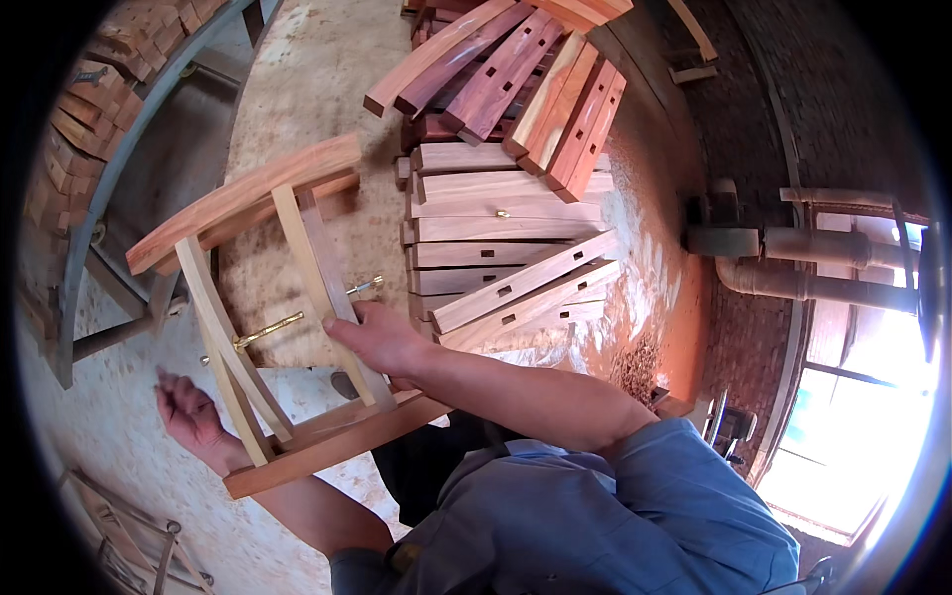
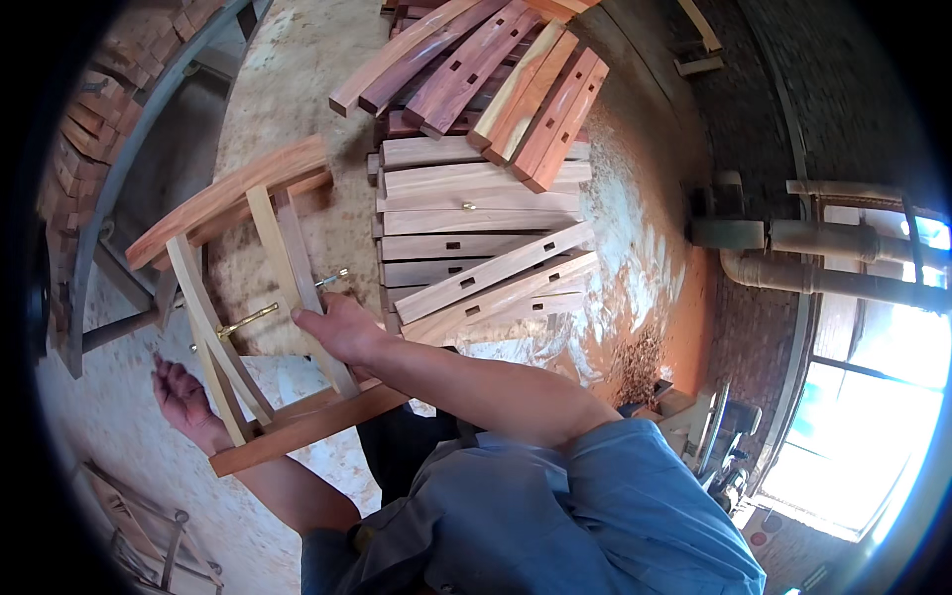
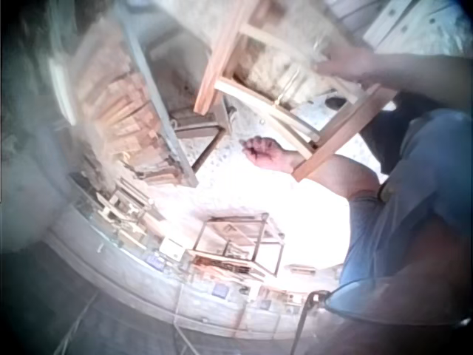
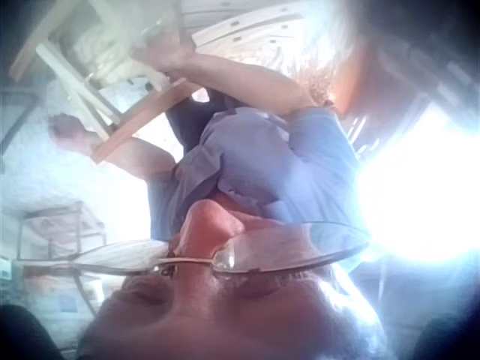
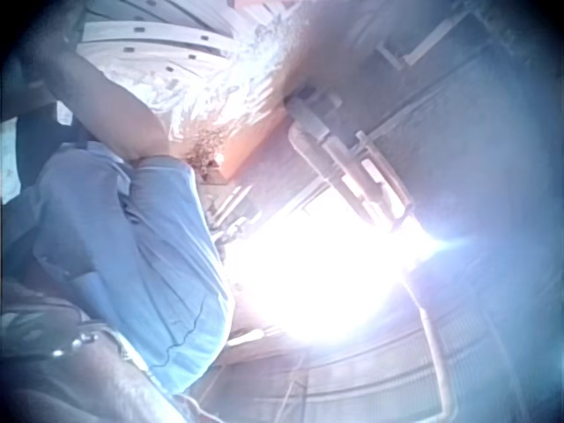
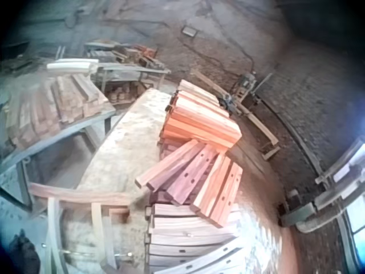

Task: The person assembles a small wooden stool by inserting metal dowels into pre-drilled holes and joining the wooden frame components. After assembling the stool, the person moves to a woodworking machine and operates a lever to adjust the machine's head.

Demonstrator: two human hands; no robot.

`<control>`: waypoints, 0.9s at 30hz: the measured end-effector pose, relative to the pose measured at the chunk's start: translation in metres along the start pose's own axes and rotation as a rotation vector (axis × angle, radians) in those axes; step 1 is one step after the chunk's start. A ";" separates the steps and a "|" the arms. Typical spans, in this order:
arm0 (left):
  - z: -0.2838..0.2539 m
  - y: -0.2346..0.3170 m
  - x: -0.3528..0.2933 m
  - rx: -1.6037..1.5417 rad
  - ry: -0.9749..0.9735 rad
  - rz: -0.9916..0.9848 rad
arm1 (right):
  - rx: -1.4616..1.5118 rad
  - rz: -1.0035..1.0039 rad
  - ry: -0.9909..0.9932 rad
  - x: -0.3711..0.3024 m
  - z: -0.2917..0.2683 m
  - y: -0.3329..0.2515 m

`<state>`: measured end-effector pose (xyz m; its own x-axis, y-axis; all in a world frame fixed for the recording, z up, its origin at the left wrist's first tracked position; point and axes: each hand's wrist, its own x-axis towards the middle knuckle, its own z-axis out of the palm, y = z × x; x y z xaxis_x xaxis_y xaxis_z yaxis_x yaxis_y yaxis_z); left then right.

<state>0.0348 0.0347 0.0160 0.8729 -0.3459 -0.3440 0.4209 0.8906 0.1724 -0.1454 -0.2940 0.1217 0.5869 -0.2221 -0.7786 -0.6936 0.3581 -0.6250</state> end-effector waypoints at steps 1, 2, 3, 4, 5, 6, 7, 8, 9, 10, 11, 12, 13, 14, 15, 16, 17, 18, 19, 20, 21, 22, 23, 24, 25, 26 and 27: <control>-0.001 0.005 0.000 -0.178 -0.068 -0.004 | 0.014 -0.006 -0.007 0.001 0.001 0.002; -0.004 0.005 0.001 -0.116 -0.064 -0.017 | 0.028 -0.013 -0.014 0.005 0.001 0.005; -0.008 0.005 0.000 -0.055 -0.059 -0.030 | 0.040 -0.019 -0.021 0.006 0.001 0.007; -0.006 0.001 -0.001 0.008 -0.056 -0.034 | 0.032 -0.015 -0.019 0.006 0.001 0.005; 0.017 -0.021 -0.008 0.406 0.168 0.136 | 0.025 -0.011 -0.027 0.004 0.003 0.004; 0.004 -0.014 -0.006 0.575 0.078 0.006 | 0.018 -0.008 -0.035 0.003 0.004 0.003; 0.015 -0.016 -0.012 0.678 0.109 -0.056 | 0.034 -0.015 -0.034 0.002 0.005 0.003; 0.030 -0.029 -0.019 0.775 0.143 -0.120 | 0.045 -0.021 -0.031 0.002 0.004 0.002; 0.044 -0.042 -0.026 0.963 0.232 -0.069 | 0.055 -0.027 -0.025 0.001 0.004 0.002; 0.044 -0.037 -0.030 1.237 0.335 -0.128 | 0.043 -0.025 -0.026 0.000 0.004 -0.001; 0.040 -0.028 -0.034 1.443 0.337 -0.256 | 0.030 -0.023 -0.028 -0.002 0.006 -0.004; 0.036 -0.019 -0.037 1.645 0.339 -0.390 | 0.017 -0.020 -0.030 -0.004 0.007 -0.005; 0.037 -0.018 -0.042 1.628 0.364 -0.443 | 0.080 -0.009 0.000 -0.001 0.008 -0.003; 0.042 -0.019 -0.048 1.649 0.305 -0.477 | 0.142 0.008 0.018 0.003 0.009 0.005; 0.045 -0.029 -0.051 1.505 0.270 -0.487 | 0.203 0.028 0.037 0.007 0.010 0.014; 0.048 -0.038 -0.054 1.364 0.237 -0.490 | 0.218 0.010 0.016 0.012 0.012 0.024; 0.045 -0.045 -0.056 1.292 0.223 -0.475 | 0.229 -0.015 -0.004 0.017 0.012 0.033; 0.043 -0.053 -0.056 1.216 0.201 -0.468 | 0.241 -0.040 -0.012 0.021 0.011 0.038; 0.052 -0.057 -0.056 1.294 0.200 -0.492 | 0.306 0.005 0.001 0.016 0.012 0.029; 0.056 -0.061 -0.058 1.372 0.203 -0.489 | 0.330 0.032 -0.008 0.013 0.013 0.023; 0.060 -0.064 -0.060 1.451 0.205 -0.486 | 0.355 0.059 -0.017 0.011 0.014 0.017; 0.065 -0.070 -0.061 1.532 0.201 -0.485 | 0.382 0.083 -0.022 0.010 0.015 0.014; 0.080 -0.079 -0.062 1.503 0.213 -0.466 | 0.359 0.057 0.002 0.014 0.013 0.019; 0.084 -0.086 -0.062 1.623 0.140 -0.424 | 0.336 0.031 0.026 0.022 0.010 0.031; 0.085 -0.091 -0.062 1.746 0.070 -0.373 | 0.313 0.003 0.042 0.028 0.010 0.036; 0.083 -0.096 -0.063 1.863 -0.002 -0.327 | 0.314 0.004 0.038 0.028 0.010 0.035; 0.079 -0.104 -0.066 1.868 0.058 -0.231 | 0.315 0.005 0.034 0.028 0.009 0.034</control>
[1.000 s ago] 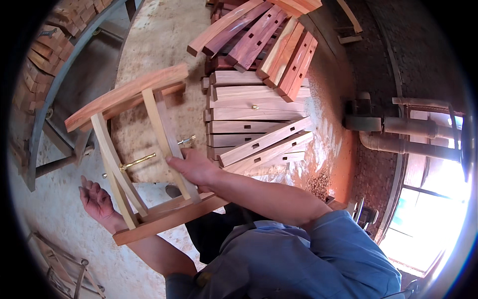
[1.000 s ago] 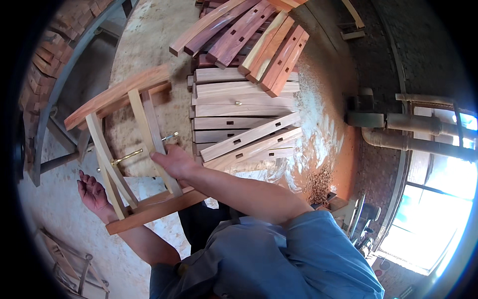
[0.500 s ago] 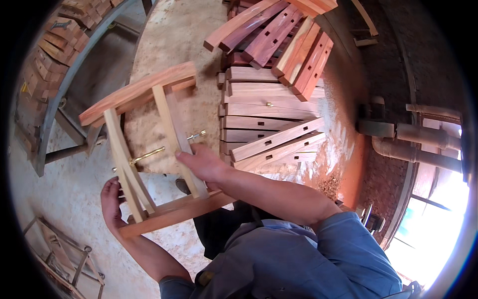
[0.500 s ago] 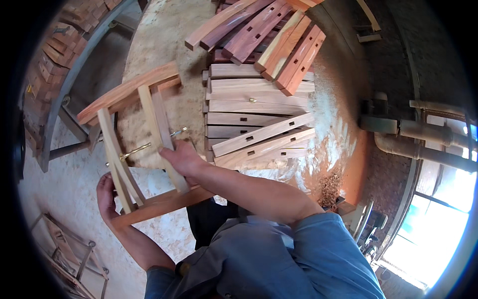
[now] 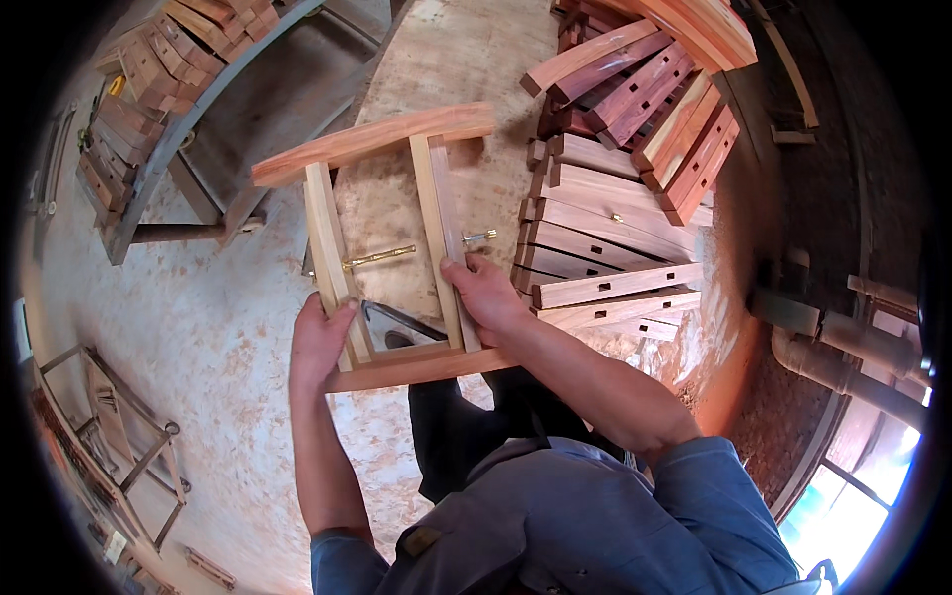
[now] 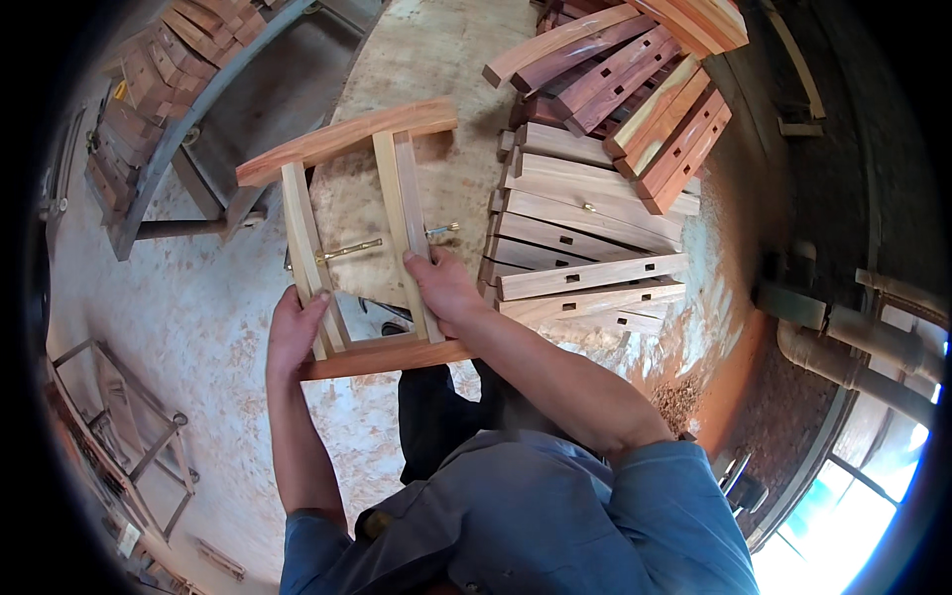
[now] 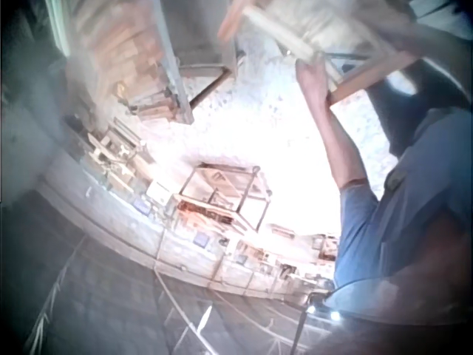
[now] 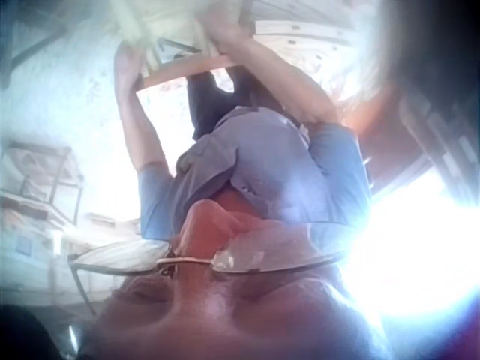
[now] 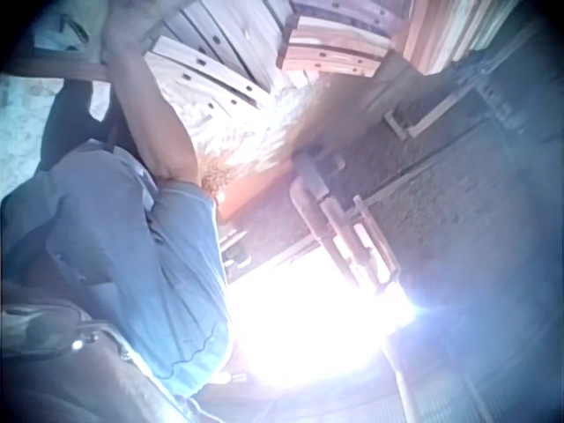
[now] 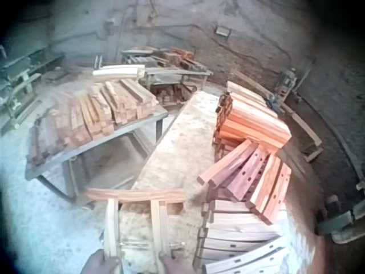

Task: The person assembles a small wooden stool by inserting metal dowels into pre-drilled holes and joining the wooden frame components. After assembling the stool, the person moves to a woodworking machine and operates a lever to adjust the machine's head.

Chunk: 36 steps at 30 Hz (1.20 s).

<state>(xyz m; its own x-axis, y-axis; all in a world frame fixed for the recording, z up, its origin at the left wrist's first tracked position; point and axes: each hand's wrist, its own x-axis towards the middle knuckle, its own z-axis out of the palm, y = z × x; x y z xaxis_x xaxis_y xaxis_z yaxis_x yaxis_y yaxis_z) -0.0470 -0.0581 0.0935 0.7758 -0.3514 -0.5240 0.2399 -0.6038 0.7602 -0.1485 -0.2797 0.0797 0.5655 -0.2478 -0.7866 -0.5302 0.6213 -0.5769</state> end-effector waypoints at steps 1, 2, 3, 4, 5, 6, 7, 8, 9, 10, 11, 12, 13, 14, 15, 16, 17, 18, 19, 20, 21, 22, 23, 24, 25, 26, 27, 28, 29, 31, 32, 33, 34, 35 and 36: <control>0.003 0.006 -0.001 0.068 0.038 -0.025 | 0.004 -0.001 0.006 0.001 -0.001 -0.001; 0.005 0.016 -0.003 0.136 0.073 -0.049 | -0.062 -0.016 0.042 0.005 -0.005 0.003; 0.006 0.026 -0.003 0.204 0.108 -0.072 | -0.099 -0.047 0.058 0.008 -0.007 0.006; 0.007 0.033 -0.004 0.239 0.148 -0.067 | -0.141 -0.075 0.070 0.008 -0.004 0.004; 0.008 0.041 -0.003 0.274 0.188 -0.061 | -0.182 -0.103 0.082 0.006 -0.002 0.001; 0.009 0.044 -0.002 0.309 0.227 -0.054 | -0.215 -0.092 0.089 0.002 -0.001 -0.003; 0.010 0.039 0.002 0.381 0.251 -0.019 | -0.250 -0.080 0.090 -0.012 0.010 -0.019; 0.012 0.032 0.009 0.452 0.268 0.029 | -0.279 -0.075 0.101 -0.021 0.014 -0.031; 0.011 0.028 0.015 0.524 0.283 0.078 | -0.239 -0.093 0.073 -0.012 0.011 -0.021; 0.014 0.031 0.018 0.526 0.298 0.089 | -0.193 -0.112 0.064 0.004 0.001 -0.001; 0.017 0.031 0.019 0.521 0.318 0.091 | -0.159 -0.130 0.050 0.006 0.002 -0.001; 0.019 0.030 0.019 0.516 0.337 0.094 | -0.432 -0.118 0.115 0.003 -0.001 -0.001; 0.020 0.027 0.020 0.480 0.343 0.081 | -0.536 -0.129 0.120 -0.003 0.000 -0.007; 0.020 0.024 0.020 0.439 0.346 0.071 | -0.644 -0.138 0.129 -0.009 0.000 -0.015; 0.023 0.023 0.020 0.395 0.348 0.060 | -0.740 -0.074 0.098 -0.021 0.006 -0.031; 0.025 0.027 0.020 0.404 0.336 0.043 | -0.827 -0.007 0.073 -0.032 0.007 -0.046; 0.024 0.034 0.018 0.422 0.327 0.025 | -0.839 -0.102 0.042 -0.040 -0.001 -0.049; 0.027 0.041 0.018 0.429 0.333 0.043 | -0.852 -0.196 0.010 -0.048 -0.010 -0.049; 0.029 0.039 0.019 0.441 0.326 0.075 | -0.866 -0.292 -0.034 -0.055 -0.015 -0.052; 0.025 0.032 0.021 0.455 0.331 0.098 | -0.833 -0.332 -0.035 -0.071 -0.021 -0.069; 0.025 0.030 0.022 0.469 0.337 0.119 | -0.903 -0.427 -0.003 -0.076 -0.039 -0.078; 0.026 0.035 0.021 0.423 0.291 0.078 | -0.968 -0.525 0.031 -0.077 -0.060 -0.086; 0.026 0.039 0.020 0.394 0.265 0.056 | -1.030 -0.620 0.060 -0.077 -0.081 -0.093; 0.026 0.045 0.018 0.364 0.236 0.034 | -1.079 -0.738 0.212 -0.073 -0.106 -0.097; 0.026 0.047 0.015 0.341 0.213 0.010 | -1.119 -0.855 0.363 -0.068 -0.130 -0.101; 0.026 0.040 0.015 0.404 0.332 0.064 | -1.193 -0.841 0.440 -0.070 -0.146 -0.115; 0.028 0.026 0.017 0.459 0.447 0.121 | -1.283 -0.867 0.517 -0.068 -0.163 -0.121; 0.029 0.023 0.015 0.524 0.562 0.178 | -1.334 -0.806 0.516 -0.067 -0.176 -0.125; 0.026 0.025 0.011 0.493 0.569 0.181 | -1.379 -0.794 0.513 -0.065 -0.183 -0.125; 0.025 0.039 0.001 0.432 0.585 0.186 | -1.467 -0.771 0.503 -0.057 -0.193 -0.123; 0.033 0.049 -0.003 0.349 0.565 0.226 | -1.479 -0.750 0.508 -0.053 -0.195 -0.122; 0.044 0.058 -0.005 0.317 0.483 0.281 | -1.507 -0.707 0.491 -0.049 -0.198 -0.121; 0.056 0.067 -0.008 0.285 0.404 0.332 | -1.534 -0.667 0.469 -0.045 -0.201 -0.121; 0.070 0.078 -0.010 0.253 0.322 0.383 | -1.559 -0.626 0.448 -0.043 -0.204 -0.121; 0.087 0.092 -0.012 0.216 0.212 0.417 | -1.553 -0.642 0.447 -0.041 -0.207 -0.120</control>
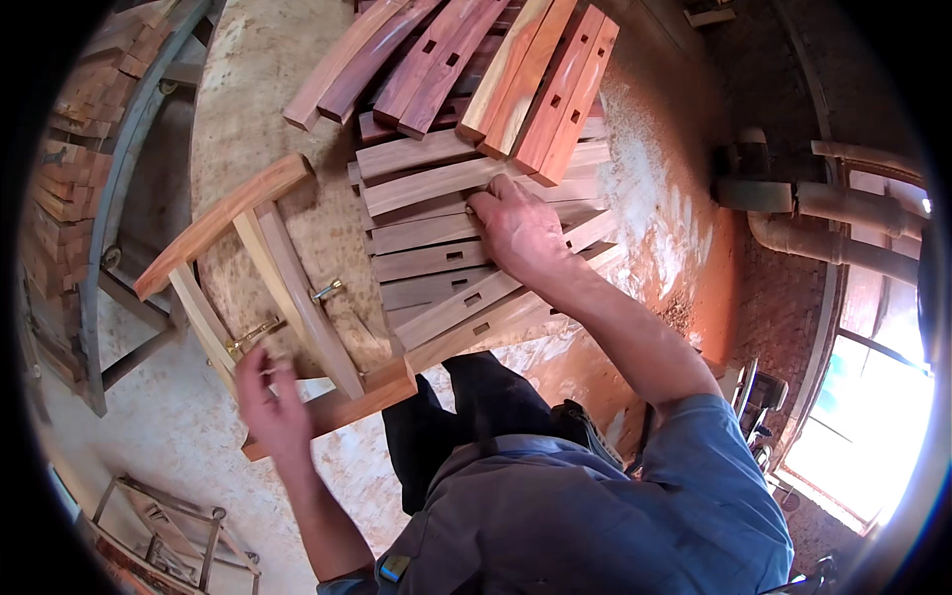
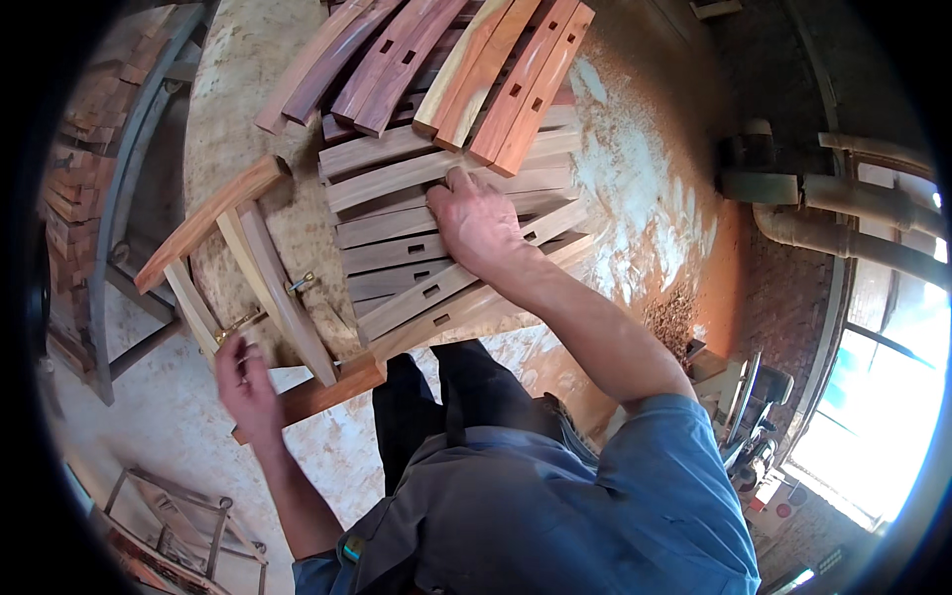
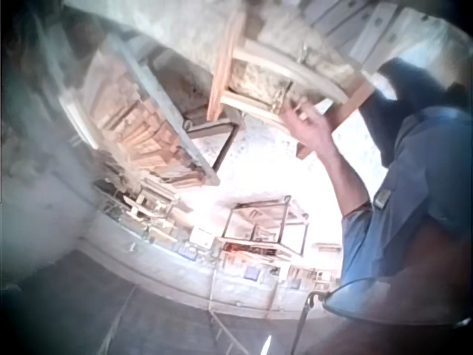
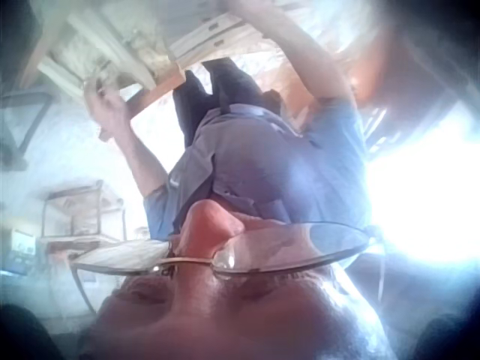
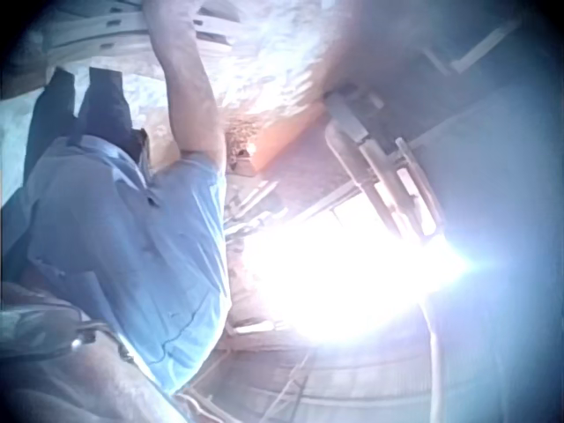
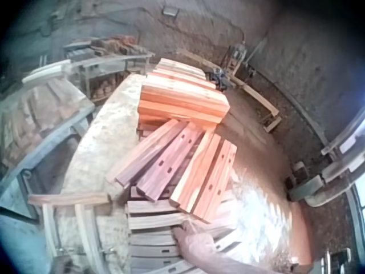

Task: The person assembles a small wooden stool by inserting metal dowels into pre-drilled holes and joining the wooden frame components. After assembling the stool, the person moves to a woodworking machine and operates a lever to adjust the machine's head.

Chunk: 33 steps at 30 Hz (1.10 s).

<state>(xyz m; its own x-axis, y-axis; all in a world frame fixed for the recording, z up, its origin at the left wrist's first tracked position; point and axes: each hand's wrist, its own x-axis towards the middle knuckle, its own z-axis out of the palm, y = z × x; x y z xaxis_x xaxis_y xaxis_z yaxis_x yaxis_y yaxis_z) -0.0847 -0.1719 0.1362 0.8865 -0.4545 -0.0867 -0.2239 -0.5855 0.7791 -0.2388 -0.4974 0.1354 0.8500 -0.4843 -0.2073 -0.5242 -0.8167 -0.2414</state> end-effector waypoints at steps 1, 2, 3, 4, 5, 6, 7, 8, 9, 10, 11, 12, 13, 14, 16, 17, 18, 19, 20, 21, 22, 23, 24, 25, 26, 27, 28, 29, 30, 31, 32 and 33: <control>0.015 0.018 0.001 -0.064 -0.089 0.034 | 0.004 -0.014 0.011 -0.001 0.001 0.003; 0.035 0.027 0.002 -0.120 -0.133 0.062 | 0.008 -0.026 0.022 -0.003 0.000 0.006; 0.054 0.034 0.006 -0.178 -0.179 0.090 | 0.104 0.053 0.029 -0.006 -0.008 0.008; 0.071 0.043 0.007 -0.153 -0.201 0.091 | 0.198 0.123 0.031 -0.013 -0.020 0.009; 0.085 0.052 0.008 -0.130 -0.224 0.089 | 0.288 0.195 0.030 -0.022 -0.032 0.013; 0.097 0.059 0.010 -0.118 -0.257 0.095 | 0.408 0.306 0.130 -0.034 -0.043 0.021; 0.106 0.066 0.011 -0.088 -0.267 0.053 | 0.530 0.413 0.232 -0.045 -0.053 0.037; 0.112 0.072 0.012 -0.058 -0.279 0.012 | 0.568 0.414 0.354 -0.057 -0.055 0.062; 0.116 0.077 0.014 -0.025 -0.288 -0.027 | 0.608 0.413 0.480 -0.069 -0.052 0.090; 0.119 0.080 0.015 -0.069 -0.320 -0.146 | 0.684 0.487 0.549 -0.081 -0.050 0.113; 0.121 0.079 0.014 -0.129 -0.310 -0.168 | 0.761 0.561 0.619 -0.093 -0.048 0.133; 0.124 0.074 0.012 -0.189 -0.301 -0.191 | 0.923 0.651 0.611 -0.106 -0.043 0.154; 0.126 0.068 0.010 -0.247 -0.289 -0.214 | 1.087 0.740 0.598 -0.113 -0.039 0.166; 0.128 0.062 0.008 -0.307 -0.275 -0.234 | 1.123 0.843 0.561 -0.118 -0.034 0.174; 0.130 0.059 0.010 -0.207 -0.261 -0.205 | 1.280 0.980 0.441 -0.119 -0.022 0.179; 0.131 0.059 0.010 -0.156 -0.254 -0.189 | 1.372 1.041 0.399 -0.118 -0.016 0.177; 0.131 0.064 0.011 -0.174 -0.301 -0.231 | 1.436 1.067 0.315 -0.118 -0.011 0.178; 0.130 0.066 0.012 -0.194 -0.308 -0.241 | 1.536 1.043 0.251 -0.118 -0.003 0.182; 0.130 0.068 0.013 -0.215 -0.317 -0.250 | 1.612 0.993 0.276 -0.121 0.016 0.190; 0.130 0.068 0.013 -0.237 -0.327 -0.259 | 1.687 0.940 0.301 -0.124 0.031 0.197; 0.129 0.068 0.012 -0.212 -0.323 -0.250 | 1.708 0.963 0.290 -0.120 0.030 0.190; 0.129 0.069 0.012 -0.188 -0.321 -0.234 | 1.730 0.983 0.286 -0.112 0.027 0.179; 0.129 0.069 0.012 -0.164 -0.320 -0.217 | 1.751 1.003 0.282 -0.108 0.026 0.173; 0.129 0.069 0.012 -0.177 -0.316 -0.227 | 1.745 0.997 0.276 -0.108 0.025 0.173; 0.130 0.068 0.011 -0.189 -0.311 -0.237 | 1.739 0.992 0.271 -0.107 0.024 0.172; 0.130 0.066 0.010 -0.201 -0.307 -0.246 | 1.733 0.986 0.266 -0.107 0.023 0.171; 0.131 0.064 0.009 -0.194 -0.290 -0.237 | 1.712 0.985 0.261 -0.106 0.021 0.168; 0.132 0.061 0.007 -0.187 -0.274 -0.227 | 1.692 0.985 0.256 -0.105 0.017 0.163; 0.131 0.059 0.006 -0.179 -0.258 -0.217 | 1.671 0.984 0.251 -0.105 0.016 0.160; 0.130 0.061 0.004 -0.123 -0.263 -0.186 | 1.665 0.970 0.240 -0.106 0.016 0.161; 0.129 0.065 0.003 -0.067 -0.267 -0.155 | 1.659 0.957 0.229 -0.109 0.019 0.164; 0.127 0.067 0.001 -0.011 -0.272 -0.124 | 1.653 0.944 0.218 -0.111 0.021 0.165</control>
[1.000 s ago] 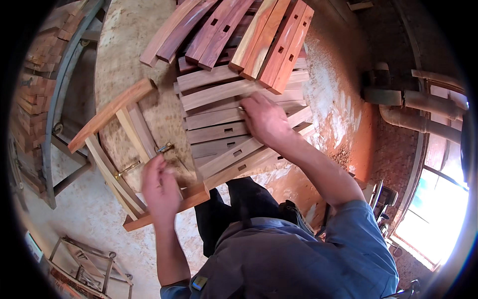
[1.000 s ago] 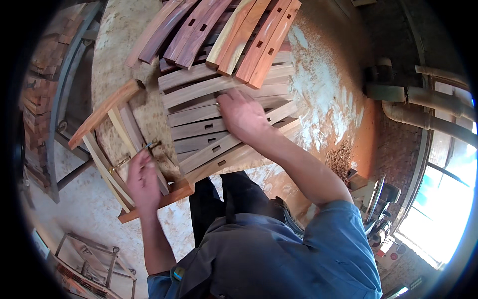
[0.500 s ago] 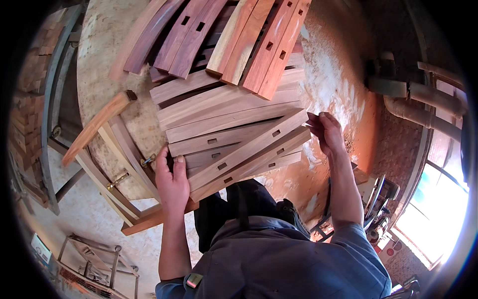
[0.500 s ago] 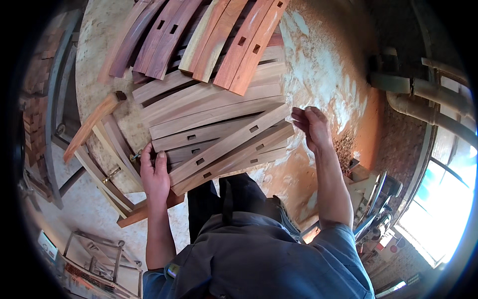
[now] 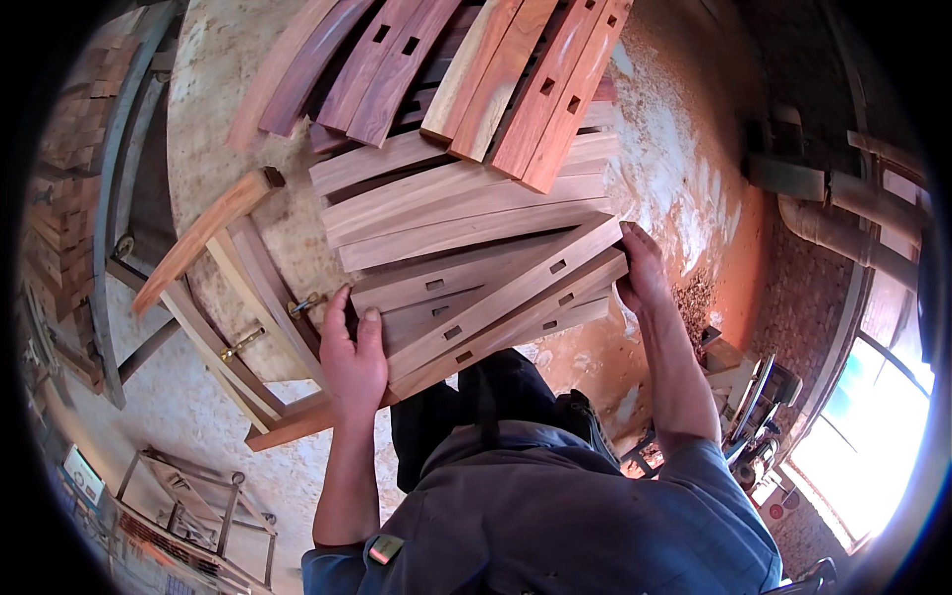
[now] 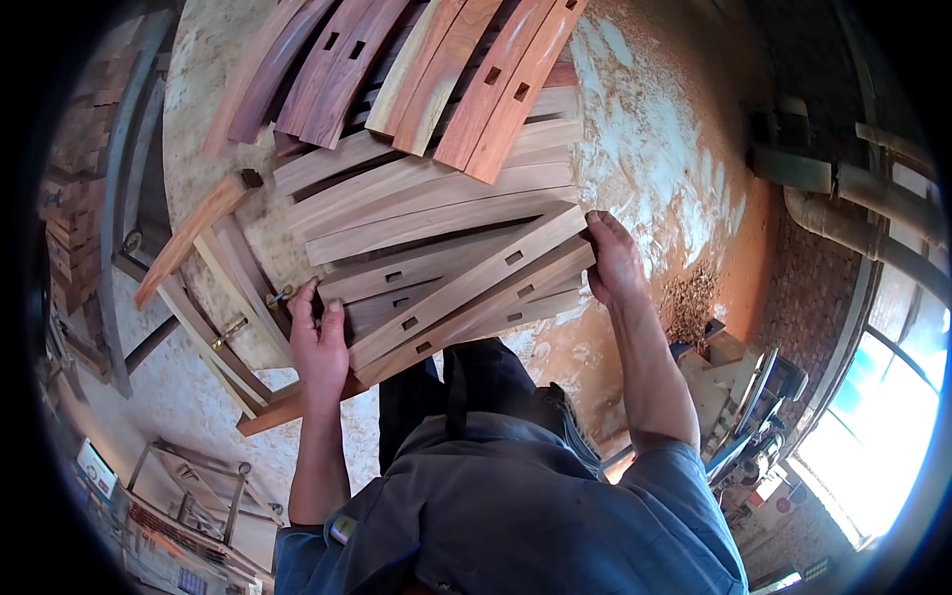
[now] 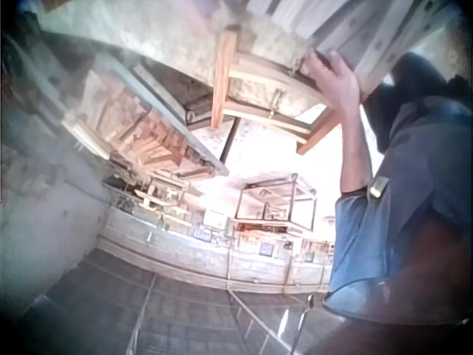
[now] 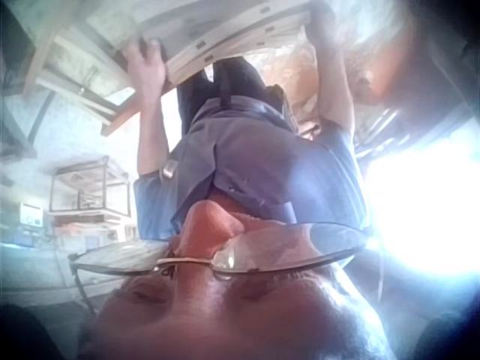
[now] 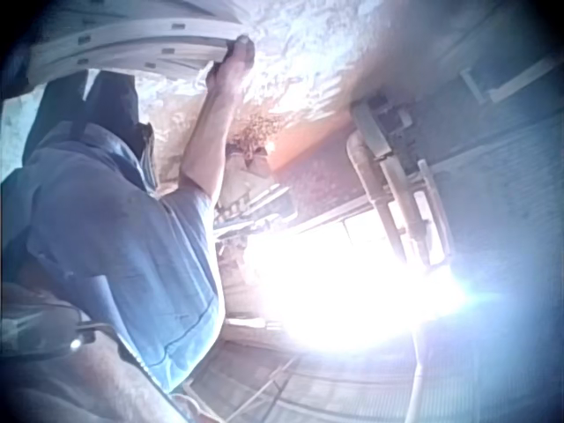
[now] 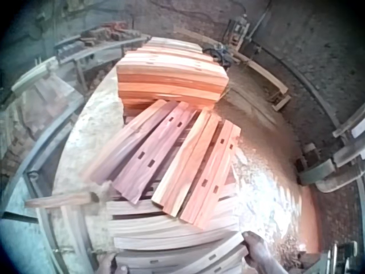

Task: The person assembles a small wooden stool by inserting metal dowels into pre-drilled holes and joining the wooden frame components. After assembling the stool, the person moves to a woodworking machine and operates a lever to adjust the machine's head.

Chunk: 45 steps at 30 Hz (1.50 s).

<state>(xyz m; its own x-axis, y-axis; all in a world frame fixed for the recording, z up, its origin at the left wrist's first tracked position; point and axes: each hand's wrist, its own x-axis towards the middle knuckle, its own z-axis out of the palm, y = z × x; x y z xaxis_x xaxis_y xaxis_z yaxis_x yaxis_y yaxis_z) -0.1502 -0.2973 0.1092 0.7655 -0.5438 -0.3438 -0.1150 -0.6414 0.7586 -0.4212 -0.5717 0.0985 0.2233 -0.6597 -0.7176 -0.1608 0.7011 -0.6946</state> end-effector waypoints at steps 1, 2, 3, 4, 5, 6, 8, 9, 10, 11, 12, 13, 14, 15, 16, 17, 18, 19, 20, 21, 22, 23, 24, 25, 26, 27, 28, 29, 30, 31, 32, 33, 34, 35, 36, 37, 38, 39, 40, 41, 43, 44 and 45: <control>-0.001 0.000 -0.001 0.009 -0.007 0.010 | -0.004 -0.007 0.021 -0.001 0.000 0.002; -0.001 -0.001 -0.003 0.018 -0.015 0.019 | -0.008 -0.013 0.043 -0.002 0.001 0.004; -0.002 -0.001 -0.004 0.028 -0.023 0.029 | -0.012 -0.019 0.064 -0.004 0.001 0.006; -0.003 0.002 -0.005 0.064 -0.039 0.029 | 0.005 -0.030 0.093 -0.006 0.003 0.008; -0.004 0.006 -0.006 0.101 -0.055 0.029 | 0.021 -0.042 0.122 -0.009 0.005 0.010; -0.005 0.010 -0.006 0.138 -0.071 0.028 | 0.038 -0.052 0.151 -0.009 0.007 0.012; -0.005 0.013 -0.003 0.187 -0.065 0.058 | 0.020 -0.068 0.116 -0.009 -0.001 0.014; -0.005 0.012 -0.001 0.223 -0.061 0.088 | 0.015 -0.081 0.112 -0.007 -0.004 0.015; -0.005 0.015 0.003 0.259 -0.055 0.120 | 0.010 -0.095 0.107 -0.005 -0.006 0.013; -0.006 0.021 0.008 0.323 -0.067 0.265 | -0.034 -0.149 0.171 -0.006 -0.006 0.009; -0.007 0.031 0.013 0.385 -0.080 0.410 | -0.077 -0.204 0.236 -0.007 -0.007 0.003; -0.007 0.040 0.017 0.447 -0.086 0.551 | -0.231 -0.327 0.247 -0.004 -0.016 -0.001; -0.003 0.046 0.019 0.453 -0.176 0.549 | -0.215 -0.452 0.232 -0.010 -0.010 -0.010; 0.002 0.053 0.021 0.458 -0.267 0.544 | -0.354 -0.551 0.222 -0.021 0.000 -0.021; 0.008 0.060 0.024 0.464 -0.357 0.540 | -0.491 -0.651 0.211 -0.036 0.021 -0.035; 0.013 0.064 0.026 0.577 -0.436 0.491 | -0.548 -0.668 0.106 -0.053 0.040 -0.044; 0.015 0.065 0.029 0.586 -0.464 0.452 | -0.738 -0.631 -0.040 -0.070 0.061 -0.055; 0.019 0.066 0.032 0.593 -0.493 0.417 | -0.774 -0.531 -0.200 -0.078 0.079 -0.053; 0.021 0.066 0.032 0.601 -0.521 0.379 | -1.012 -0.370 -0.267 -0.089 0.104 -0.056; 0.024 0.064 0.031 0.601 -0.494 0.387 | -1.107 -0.367 -0.369 -0.092 0.126 -0.049; 0.027 0.062 0.029 0.600 -0.468 0.397 | -1.194 -0.449 -0.481 -0.083 0.137 -0.031; 0.029 0.061 0.028 0.601 -0.442 0.404 | -1.206 -0.541 -0.549 -0.078 0.151 -0.023; 0.028 0.062 0.027 0.583 -0.458 0.411 | -1.245 -0.484 -0.579 -0.071 0.161 -0.020; 0.026 0.062 0.028 0.568 -0.469 0.410 | -1.284 -0.429 -0.617 -0.064 0.172 -0.016; 0.024 0.062 0.030 0.553 -0.479 0.409 | -1.324 -0.374 -0.655 -0.059 0.179 -0.010; 0.024 0.062 0.032 0.575 -0.505 0.416 | -1.347 -0.492 -0.629 -0.056 0.183 -0.001; 0.025 0.059 0.034 0.597 -0.528 0.413 | -1.375 -0.452 -0.610 -0.052 0.187 0.004; 0.022 0.057 0.035 0.627 -0.549 0.402 | -1.394 -0.414 -0.601 -0.047 0.190 0.006; 0.022 0.058 0.035 0.617 -0.553 0.414 | -1.414 -0.377 -0.591 -0.045 0.192 0.007; 0.021 0.058 0.034 0.610 -0.547 0.418 | -1.440 -0.344 -0.598 -0.044 0.195 0.007; 0.021 0.058 0.034 0.599 -0.547 0.429 | -1.409 -0.344 -0.600 -0.044 0.195 0.007; 0.019 0.056 0.034 0.580 -0.534 0.423 | -1.378 -0.342 -0.601 -0.045 0.194 0.007; 0.021 0.053 0.035 0.556 -0.523 0.424 | -1.352 -0.339 -0.594 -0.046 0.193 0.007; 0.023 0.051 0.035 0.529 -0.511 0.429 | -1.342 -0.343 -0.607 -0.047 0.193 0.005; 0.023 0.048 0.034 0.511 -0.486 0.433 | -1.332 -0.347 -0.619 -0.048 0.194 0.004; 0.025 0.045 0.033 0.490 -0.463 0.441 | -1.324 -0.349 -0.626 -0.049 0.194 0.003; 0.024 0.043 0.033 0.470 -0.440 0.450 | -1.326 -0.351 -0.640 -0.049 0.194 0.003; 0.023 0.042 0.033 0.453 -0.430 0.428 | -1.327 -0.351 -0.652 -0.049 0.194 0.003; 0.021 0.043 0.034 0.437 -0.426 0.407 | -1.326 -0.348 -0.661 -0.048 0.192 0.004; 0.020 0.043 0.035 0.420 -0.423 0.388 | -1.318 -0.365 -0.664 -0.047 0.190 0.005; 0.019 0.042 0.035 0.382 -0.397 0.362 | -1.319 -0.360 -0.678 -0.048 0.192 0.002; 0.018 0.041 0.035 0.363 -0.383 0.348 | -1.320 -0.358 -0.686 -0.049 0.194 0.000; 0.019 0.038 0.034 0.371 -0.362 0.369 | -1.310 -0.360 -0.694 -0.050 0.195 -0.001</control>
<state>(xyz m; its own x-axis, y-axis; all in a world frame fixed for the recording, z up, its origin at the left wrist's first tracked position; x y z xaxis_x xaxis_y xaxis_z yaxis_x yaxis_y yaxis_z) -0.1401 -0.3507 0.1161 0.3790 -0.8716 -0.3109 -0.5917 -0.4866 0.6427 -0.2450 -0.4868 0.1448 0.7680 -0.2232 -0.6003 -0.6296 -0.4351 -0.6436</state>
